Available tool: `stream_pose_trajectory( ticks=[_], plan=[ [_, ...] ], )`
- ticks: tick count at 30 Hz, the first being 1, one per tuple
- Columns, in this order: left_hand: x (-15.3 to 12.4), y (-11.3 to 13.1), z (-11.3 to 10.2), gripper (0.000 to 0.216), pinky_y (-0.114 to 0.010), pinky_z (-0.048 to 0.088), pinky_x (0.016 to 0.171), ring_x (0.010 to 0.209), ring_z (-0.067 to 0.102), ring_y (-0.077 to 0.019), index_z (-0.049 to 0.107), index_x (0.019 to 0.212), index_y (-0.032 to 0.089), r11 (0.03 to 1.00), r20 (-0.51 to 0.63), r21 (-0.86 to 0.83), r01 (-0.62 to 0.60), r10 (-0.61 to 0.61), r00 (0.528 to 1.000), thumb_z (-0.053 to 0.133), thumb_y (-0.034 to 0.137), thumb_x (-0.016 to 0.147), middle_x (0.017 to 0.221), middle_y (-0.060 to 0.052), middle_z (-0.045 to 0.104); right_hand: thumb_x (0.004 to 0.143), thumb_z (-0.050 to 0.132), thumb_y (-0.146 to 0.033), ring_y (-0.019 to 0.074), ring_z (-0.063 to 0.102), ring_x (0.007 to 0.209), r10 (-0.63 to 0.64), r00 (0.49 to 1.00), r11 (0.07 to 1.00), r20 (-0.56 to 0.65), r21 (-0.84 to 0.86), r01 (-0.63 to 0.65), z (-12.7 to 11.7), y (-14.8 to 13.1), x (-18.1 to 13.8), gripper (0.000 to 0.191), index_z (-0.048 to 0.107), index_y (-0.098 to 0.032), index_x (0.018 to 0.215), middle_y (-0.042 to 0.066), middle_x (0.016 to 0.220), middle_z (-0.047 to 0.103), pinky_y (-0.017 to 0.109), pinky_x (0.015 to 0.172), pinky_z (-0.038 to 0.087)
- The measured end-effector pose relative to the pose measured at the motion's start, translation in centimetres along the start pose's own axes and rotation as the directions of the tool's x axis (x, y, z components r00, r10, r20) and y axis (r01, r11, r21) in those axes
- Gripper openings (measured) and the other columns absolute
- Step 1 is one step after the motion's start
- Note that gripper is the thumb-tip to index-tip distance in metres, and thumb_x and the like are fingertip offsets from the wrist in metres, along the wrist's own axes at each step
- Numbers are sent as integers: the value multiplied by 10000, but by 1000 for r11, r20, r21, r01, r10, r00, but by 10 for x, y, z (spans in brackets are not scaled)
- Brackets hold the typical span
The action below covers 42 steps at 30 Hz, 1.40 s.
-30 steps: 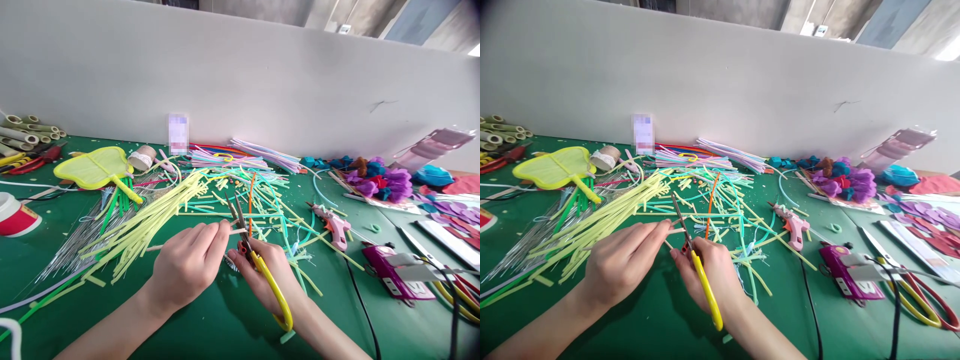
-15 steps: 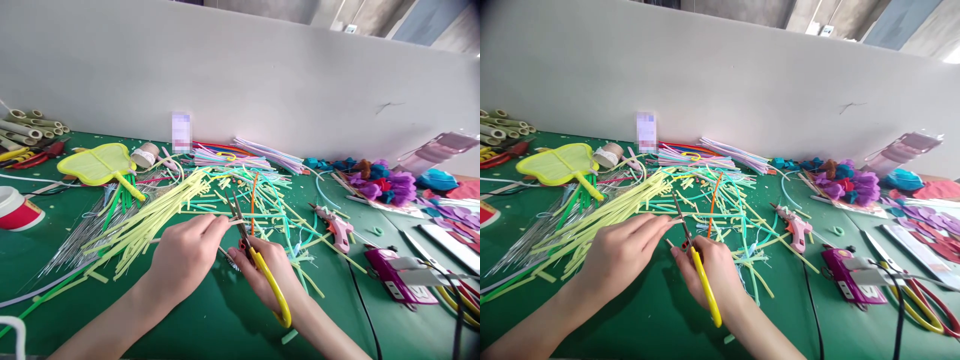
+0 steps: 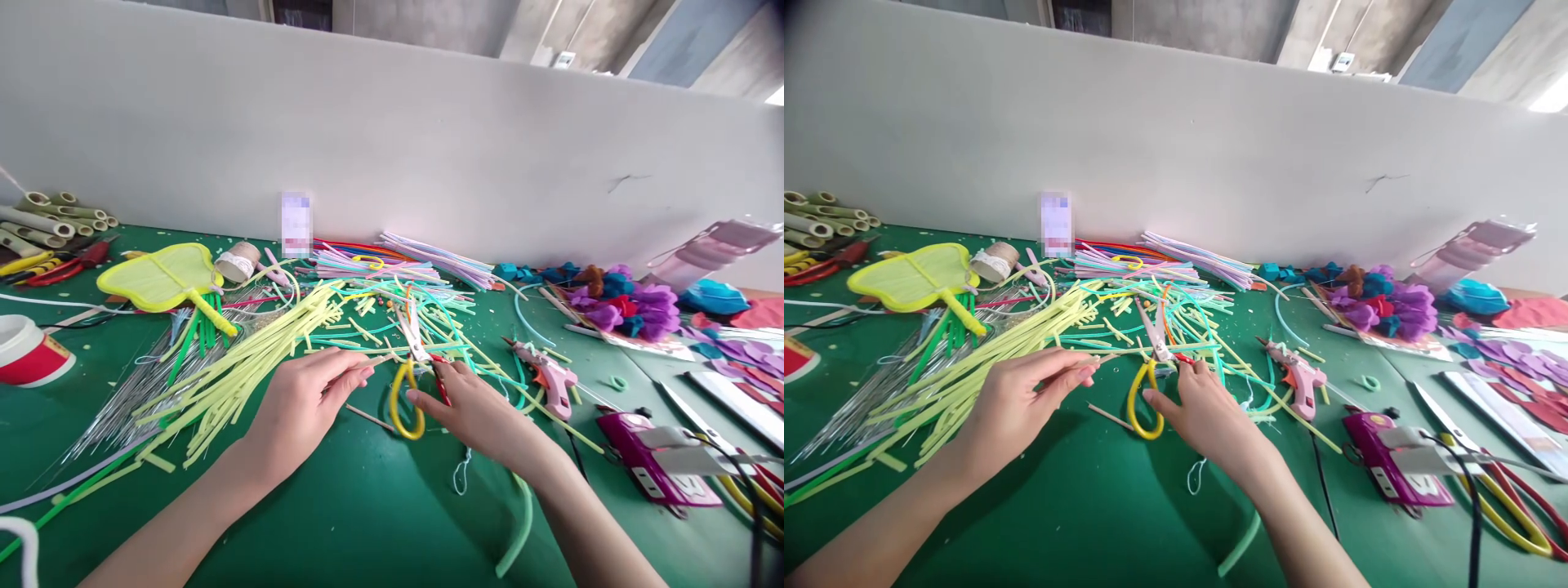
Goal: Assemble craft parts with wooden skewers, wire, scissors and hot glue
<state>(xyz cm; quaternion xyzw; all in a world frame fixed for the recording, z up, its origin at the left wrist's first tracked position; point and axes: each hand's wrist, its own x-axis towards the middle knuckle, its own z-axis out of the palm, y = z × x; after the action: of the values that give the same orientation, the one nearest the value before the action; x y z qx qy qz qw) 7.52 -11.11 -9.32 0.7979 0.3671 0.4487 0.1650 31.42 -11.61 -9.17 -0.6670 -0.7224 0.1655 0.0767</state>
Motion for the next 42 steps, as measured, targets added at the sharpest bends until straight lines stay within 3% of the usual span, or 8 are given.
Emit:
stream_pose_trajectory(
  ticks=[5, 10, 21, 26, 32, 35, 38, 42],
  plan=[
    [1, -2, 1, 131, -213, 527, 666, 758, 711, -138, 717, 989, 202, 999, 79, 9, 53, -54, 995, 587, 199, 967, 887, -11, 761, 1010, 381, -538, 182, 562, 638, -91, 984, 950, -152, 285, 132, -20, -26, -12, 454, 657, -199, 885, 40, 733, 657, 285, 572, 369],
    [2, 3, 1, 156, -207, 502, 616, 699, 674, -130, 718, 937, 207, 987, 182, -80, 138, -121, 976, 569, 228, 979, 799, 4, 726, 1034, 390, -450, 128, 464, 605, -314, 940, 829, -135, 443, 341, -14, -39, -10, 348, 530, -212, 822, -23, 697, 555, 245, 560, 355],
    [1, 3, 6, 309, -220, 434, 566, 638, 573, -129, 586, 762, 194, 953, 343, -123, 276, -220, 913, 474, 326, 1017, 700, 15, 614, 1049, 365, -291, 133, 463, 648, -395, 892, 737, -221, 504, 451, 6, -36, -2, 258, 454, -218, 818, -20, 743, 511, 250, 608, 353],
    [2, 5, 4, 330, -224, 424, 573, 639, 541, -128, 582, 752, 184, 965, 368, -130, 228, -166, 915, 455, 326, 1021, 692, 11, 572, 1055, 348, -301, 130, 423, 636, -421, 876, 695, -233, 538, 477, 9, -34, -3, 284, 448, -215, 803, -28, 715, 464, 251, 605, 342],
    [4, 0, 1, 337, -212, 415, 548, 623, 555, -127, 584, 752, 192, 931, 420, -157, 330, -239, 875, 466, 370, 1012, 682, 22, 595, 1059, 336, -421, 121, 449, 632, -389, 906, 672, -165, 623, 401, 11, -32, 2, 361, 477, -208, 802, -26, 721, 514, 243, 593, 353],
    [7, -5, 0, 343, -220, 429, 593, 670, 593, -142, 587, 747, 194, 916, 412, -103, 387, -315, 855, 483, 400, 1001, 710, 15, 629, 1055, 267, -500, 147, 532, 679, -309, 944, 776, -118, 543, 322, 12, -25, 8, 438, 526, -209, 855, 2, 776, 585, 261, 628, 397],
    [10, -12, -2, 388, -236, 467, 716, 859, 657, -193, 581, 714, 191, 880, 409, -110, 461, -383, 828, 494, 452, 988, 771, -15, 675, 1032, 391, -458, 248, 620, 878, -113, 986, 966, -122, 217, 138, 17, -13, 13, 325, 562, -184, 994, 85, 923, 660, 343, 766, 453],
    [13, -18, -3, 390, -235, 470, 803, 899, 652, -182, 608, 728, 188, 831, 396, -195, 521, -419, 817, 519, 478, 974, 787, -16, 687, 961, 556, -330, 360, 611, 1069, -96, 995, 983, -27, -159, 91, 29, -2, 15, 357, 546, -88, 1223, 211, 1095, 656, 445, 909, 449]
  ],
)
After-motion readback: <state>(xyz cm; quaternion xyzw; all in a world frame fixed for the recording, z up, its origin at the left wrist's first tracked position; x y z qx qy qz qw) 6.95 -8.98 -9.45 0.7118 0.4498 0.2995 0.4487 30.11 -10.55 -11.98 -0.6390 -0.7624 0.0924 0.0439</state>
